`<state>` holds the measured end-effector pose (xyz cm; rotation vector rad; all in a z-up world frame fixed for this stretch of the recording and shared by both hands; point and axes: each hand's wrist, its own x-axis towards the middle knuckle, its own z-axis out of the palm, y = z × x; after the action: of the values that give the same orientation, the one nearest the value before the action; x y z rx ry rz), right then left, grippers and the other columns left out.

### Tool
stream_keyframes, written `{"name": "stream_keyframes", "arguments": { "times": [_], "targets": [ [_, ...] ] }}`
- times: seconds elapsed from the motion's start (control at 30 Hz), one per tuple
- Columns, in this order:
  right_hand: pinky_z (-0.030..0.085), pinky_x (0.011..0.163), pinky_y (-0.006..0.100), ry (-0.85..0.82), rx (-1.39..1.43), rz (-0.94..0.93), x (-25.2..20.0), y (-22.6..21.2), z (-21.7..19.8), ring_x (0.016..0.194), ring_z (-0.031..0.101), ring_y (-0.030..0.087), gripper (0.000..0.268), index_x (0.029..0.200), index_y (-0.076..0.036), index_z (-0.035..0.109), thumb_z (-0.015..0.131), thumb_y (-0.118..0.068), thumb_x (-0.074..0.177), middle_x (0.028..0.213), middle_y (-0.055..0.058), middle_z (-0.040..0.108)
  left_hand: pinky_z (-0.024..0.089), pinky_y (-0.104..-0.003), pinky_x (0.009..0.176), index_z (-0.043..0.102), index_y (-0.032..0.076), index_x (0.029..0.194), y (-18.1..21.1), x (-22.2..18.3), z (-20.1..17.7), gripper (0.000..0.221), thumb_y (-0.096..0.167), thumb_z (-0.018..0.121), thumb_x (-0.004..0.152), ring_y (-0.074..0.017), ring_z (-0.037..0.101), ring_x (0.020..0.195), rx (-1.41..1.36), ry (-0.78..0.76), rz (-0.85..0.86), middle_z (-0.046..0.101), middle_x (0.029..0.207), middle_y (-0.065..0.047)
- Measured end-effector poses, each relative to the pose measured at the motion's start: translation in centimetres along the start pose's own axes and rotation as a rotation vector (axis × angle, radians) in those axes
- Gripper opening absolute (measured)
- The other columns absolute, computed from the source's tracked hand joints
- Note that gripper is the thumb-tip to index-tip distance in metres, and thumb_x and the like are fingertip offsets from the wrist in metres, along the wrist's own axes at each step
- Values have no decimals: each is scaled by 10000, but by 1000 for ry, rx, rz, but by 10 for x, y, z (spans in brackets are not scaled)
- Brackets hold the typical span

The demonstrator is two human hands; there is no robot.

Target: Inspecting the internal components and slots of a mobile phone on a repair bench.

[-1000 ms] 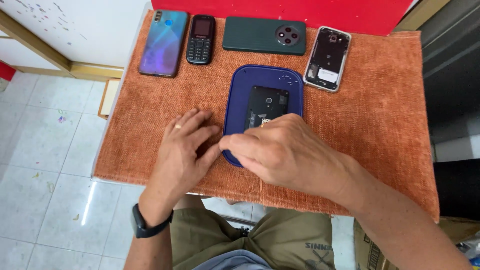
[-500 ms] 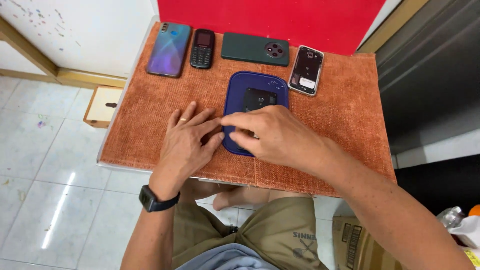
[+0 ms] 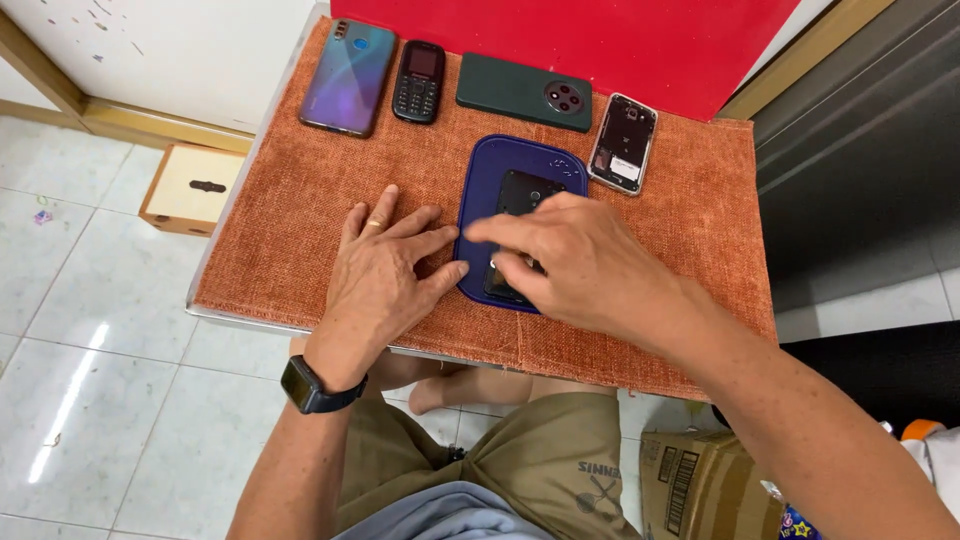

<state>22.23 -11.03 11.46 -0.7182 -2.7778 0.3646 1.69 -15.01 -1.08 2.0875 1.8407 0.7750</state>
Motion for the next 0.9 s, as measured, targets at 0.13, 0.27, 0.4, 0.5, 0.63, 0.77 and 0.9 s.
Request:
{"name": "stream_keyframes", "arguments": {
  "times": [0.13, 0.27, 0.4, 0.5, 0.63, 0.77, 0.9],
  "targets": [
    [561, 851, 466, -41, 124, -19, 3, -8, -5, 845, 779, 365, 398, 1292, -22, 687, 605, 27, 905, 923, 233, 780, 188, -636, 1195, 762, 280, 1267, -1, 1, 0, 417, 487, 703, 910, -446, 343, 1502, -16, -3, 0, 662, 1412, -71],
    [597, 781, 423, -91, 146, 17, 1, -6, -4, 844, 782, 334, 349, 1264, -75, 707, 583, -12, 944, 941, 215, 783, 202, -634, 1192, 761, 244, 1260, 5, -1, -6, 440, 496, 698, 905, -463, 318, 1508, 4, 1, 3, 627, 1456, -87],
    [613, 733, 445, 20, 225, -179, -3, 16, 13, 897, 771, 376, 370, 1267, -76, 698, 607, 12, 919, 1016, 189, 785, 313, -611, 1164, 787, 218, 1193, 9, -3, -4, 420, 480, 684, 883, -481, 374, 1479, 106, 126, 61, 626, 1465, -105],
    [565, 586, 360, 251, 14, -299, -4, 33, 33, 836, 764, 218, 226, 1185, -53, 700, 653, -58, 964, 1023, 66, 780, 358, -573, 1073, 757, 223, 1189, -5, -1, 11, 405, 504, 670, 911, -420, 554, 1347, 198, 237, 215, 686, 1358, -39],
    [557, 609, 402, 146, 107, -253, -2, 33, 24, 947, 759, 268, 533, 1342, -124, 613, 616, 15, 828, 1170, 78, 759, 347, -568, 1131, 776, 248, 1176, -6, 0, 17, 405, 504, 634, 896, -393, 552, 1368, 249, 195, 159, 677, 1386, -7],
    [479, 539, 426, 189, 219, -262, 1, 40, 28, 816, 714, 297, 422, 1294, -142, 621, 571, 30, 911, 1013, 74, 727, 342, -573, 1184, 733, 279, 1230, -14, -4, 22, 417, 474, 647, 871, -345, 528, 1393, 257, 190, 166, 631, 1407, -15],
    [431, 482, 460, 87, 264, -214, -5, 42, 19, 867, 704, 338, 594, 1415, -191, 532, 507, 64, 878, 1108, 48, 716, 367, -494, 1157, 735, 281, 1269, -14, -2, 18, 507, 489, 707, 807, -305, 548, 1261, 192, 103, 43, 643, 1122, -27]
  ]
}}
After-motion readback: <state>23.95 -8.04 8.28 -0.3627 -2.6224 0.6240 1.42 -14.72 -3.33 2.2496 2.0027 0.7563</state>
